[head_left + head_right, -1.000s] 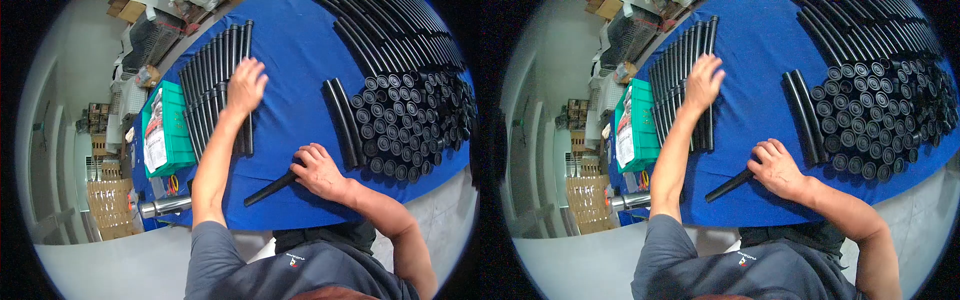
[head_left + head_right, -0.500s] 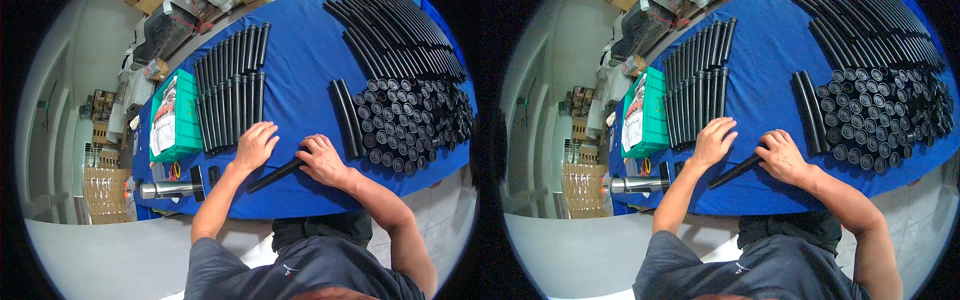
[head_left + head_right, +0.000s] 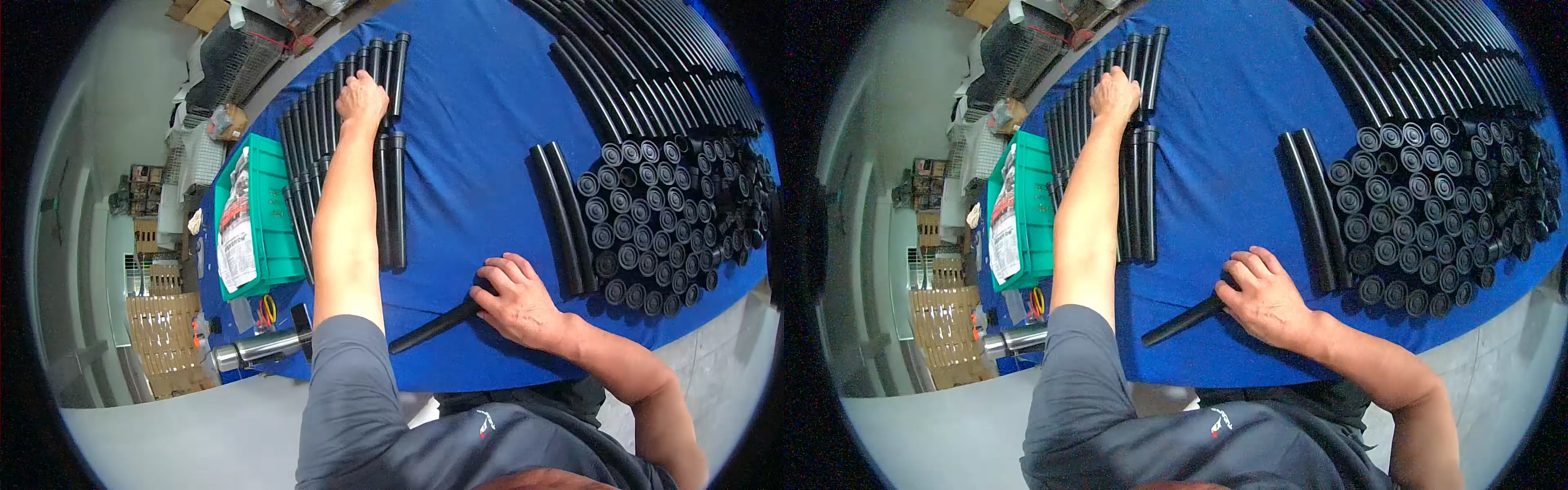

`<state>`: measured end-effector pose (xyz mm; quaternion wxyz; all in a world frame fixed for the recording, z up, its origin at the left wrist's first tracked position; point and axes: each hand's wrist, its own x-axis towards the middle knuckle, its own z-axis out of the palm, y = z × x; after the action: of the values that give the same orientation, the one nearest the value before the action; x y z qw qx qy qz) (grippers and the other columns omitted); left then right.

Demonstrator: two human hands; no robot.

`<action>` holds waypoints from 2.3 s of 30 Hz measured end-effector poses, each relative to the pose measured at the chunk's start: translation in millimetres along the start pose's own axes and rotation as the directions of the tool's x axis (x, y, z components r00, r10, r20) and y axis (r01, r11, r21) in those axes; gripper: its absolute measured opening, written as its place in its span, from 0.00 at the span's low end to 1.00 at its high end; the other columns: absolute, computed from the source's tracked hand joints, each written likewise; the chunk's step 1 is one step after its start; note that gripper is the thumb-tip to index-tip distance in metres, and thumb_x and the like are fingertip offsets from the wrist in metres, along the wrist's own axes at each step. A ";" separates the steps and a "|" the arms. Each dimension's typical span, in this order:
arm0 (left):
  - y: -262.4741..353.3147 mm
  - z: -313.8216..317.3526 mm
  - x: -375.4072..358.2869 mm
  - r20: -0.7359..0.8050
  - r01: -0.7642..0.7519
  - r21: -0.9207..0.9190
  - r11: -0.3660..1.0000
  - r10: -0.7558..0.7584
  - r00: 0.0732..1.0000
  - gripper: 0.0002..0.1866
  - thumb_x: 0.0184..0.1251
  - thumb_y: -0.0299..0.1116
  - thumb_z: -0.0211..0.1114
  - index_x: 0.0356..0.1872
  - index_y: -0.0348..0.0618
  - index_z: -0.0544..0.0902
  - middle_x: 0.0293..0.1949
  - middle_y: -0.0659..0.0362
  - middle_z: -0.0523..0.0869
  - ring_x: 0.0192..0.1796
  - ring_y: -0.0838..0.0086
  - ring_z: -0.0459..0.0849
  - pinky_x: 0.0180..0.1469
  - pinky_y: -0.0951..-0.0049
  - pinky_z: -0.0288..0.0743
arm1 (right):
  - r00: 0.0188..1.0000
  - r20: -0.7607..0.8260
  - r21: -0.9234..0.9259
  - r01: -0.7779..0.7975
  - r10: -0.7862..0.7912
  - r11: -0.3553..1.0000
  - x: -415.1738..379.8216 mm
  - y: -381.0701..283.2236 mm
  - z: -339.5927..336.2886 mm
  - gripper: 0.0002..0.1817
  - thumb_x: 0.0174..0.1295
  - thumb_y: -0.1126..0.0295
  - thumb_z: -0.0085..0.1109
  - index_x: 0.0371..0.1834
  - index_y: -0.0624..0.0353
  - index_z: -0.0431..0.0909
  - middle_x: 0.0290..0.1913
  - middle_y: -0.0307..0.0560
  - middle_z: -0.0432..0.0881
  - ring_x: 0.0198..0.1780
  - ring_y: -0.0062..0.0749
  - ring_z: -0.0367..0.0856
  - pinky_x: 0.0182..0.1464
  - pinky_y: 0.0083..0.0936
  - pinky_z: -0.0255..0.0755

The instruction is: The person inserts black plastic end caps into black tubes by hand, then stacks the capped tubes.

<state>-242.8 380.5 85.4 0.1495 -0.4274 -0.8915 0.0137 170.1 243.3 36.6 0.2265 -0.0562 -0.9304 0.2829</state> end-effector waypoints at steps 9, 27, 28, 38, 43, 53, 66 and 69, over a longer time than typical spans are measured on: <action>0.9 21.2 14.6 -0.099 -0.183 0.064 0.981 0.189 0.977 0.21 0.67 0.38 0.63 0.54 0.34 0.72 0.44 0.35 0.87 0.47 0.40 0.89 0.50 0.43 0.84 | 1.000 -0.009 0.007 -0.016 0.016 1.000 -0.4 0.0 1.4 0.13 0.59 0.66 0.60 0.45 0.57 0.83 0.53 0.55 0.80 0.64 0.49 0.75 0.72 0.52 0.64; 95.8 16.8 -37.0 -0.039 -0.266 -0.231 0.936 0.264 0.964 0.26 0.64 0.39 0.64 0.63 0.45 0.77 0.44 0.39 0.87 0.45 0.43 0.89 0.50 0.45 0.84 | 1.000 -0.009 -0.004 0.008 -0.008 1.000 0.0 -3.0 -1.2 0.16 0.53 0.65 0.68 0.44 0.56 0.81 0.52 0.53 0.79 0.64 0.49 0.75 0.72 0.51 0.64; 90.0 20.1 -33.5 -0.056 -0.264 -0.213 0.941 0.258 0.965 0.23 0.64 0.39 0.64 0.61 0.45 0.80 0.45 0.39 0.87 0.46 0.43 0.89 0.51 0.45 0.84 | 1.000 -0.008 -0.007 0.013 -0.013 1.000 0.3 -3.2 -1.0 0.15 0.53 0.65 0.68 0.44 0.56 0.82 0.52 0.53 0.79 0.64 0.49 0.75 0.72 0.51 0.64; 46.5 56.7 3.8 -0.082 -0.226 -0.106 0.968 0.218 0.972 0.25 0.71 0.36 0.58 0.67 0.42 0.75 0.71 0.46 0.71 0.76 0.48 0.64 0.74 0.42 0.60 | 1.000 -0.029 -0.009 -0.003 0.003 1.000 -0.3 -2.1 2.5 0.12 0.57 0.65 0.63 0.43 0.56 0.83 0.52 0.54 0.80 0.63 0.49 0.76 0.71 0.52 0.65; 54.1 51.1 5.1 0.148 -0.085 -0.249 0.965 0.124 0.981 0.36 0.73 0.33 0.50 0.82 0.48 0.54 0.82 0.45 0.55 0.84 0.43 0.49 0.82 0.40 0.45 | 1.000 -0.016 0.001 -0.016 0.016 1.000 -0.3 -2.9 1.9 0.13 0.57 0.65 0.63 0.44 0.56 0.82 0.52 0.54 0.80 0.64 0.49 0.76 0.72 0.53 0.64; 49.6 51.4 5.5 0.142 -0.109 -0.262 0.959 0.150 0.978 0.37 0.75 0.39 0.55 0.82 0.48 0.54 0.82 0.45 0.53 0.83 0.43 0.50 0.81 0.39 0.46 | 1.000 -0.025 0.018 0.007 -0.007 1.000 -1.9 -1.3 1.8 0.13 0.57 0.65 0.64 0.43 0.57 0.82 0.53 0.54 0.79 0.64 0.49 0.75 0.72 0.52 0.64; -11.4 -82.1 -251.8 -0.121 -0.375 -0.563 0.737 0.375 0.919 0.16 0.66 0.34 0.70 0.51 0.35 0.86 0.54 0.45 0.87 0.60 0.53 0.85 0.65 0.59 0.77 | 0.996 -0.076 0.005 0.051 -0.050 0.999 -5.2 0.7 4.0 0.17 0.47 0.64 0.74 0.39 0.56 0.81 0.49 0.51 0.78 0.60 0.49 0.75 0.68 0.48 0.66; -11.2 -94.8 -343.7 -0.005 -0.287 -0.637 0.715 0.369 0.929 0.14 0.65 0.31 0.71 0.48 0.35 0.87 0.49 0.46 0.89 0.54 0.54 0.87 0.59 0.60 0.80 | 0.996 -0.066 -0.023 0.061 -0.063 0.998 -5.1 1.2 5.1 0.17 0.48 0.65 0.74 0.40 0.56 0.81 0.49 0.50 0.78 0.60 0.48 0.76 0.68 0.48 0.66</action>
<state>-22.1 100.2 90.1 -0.0611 -0.6022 -0.7617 -0.2313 172.3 240.6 30.3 0.2654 -0.0390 -0.9265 0.2640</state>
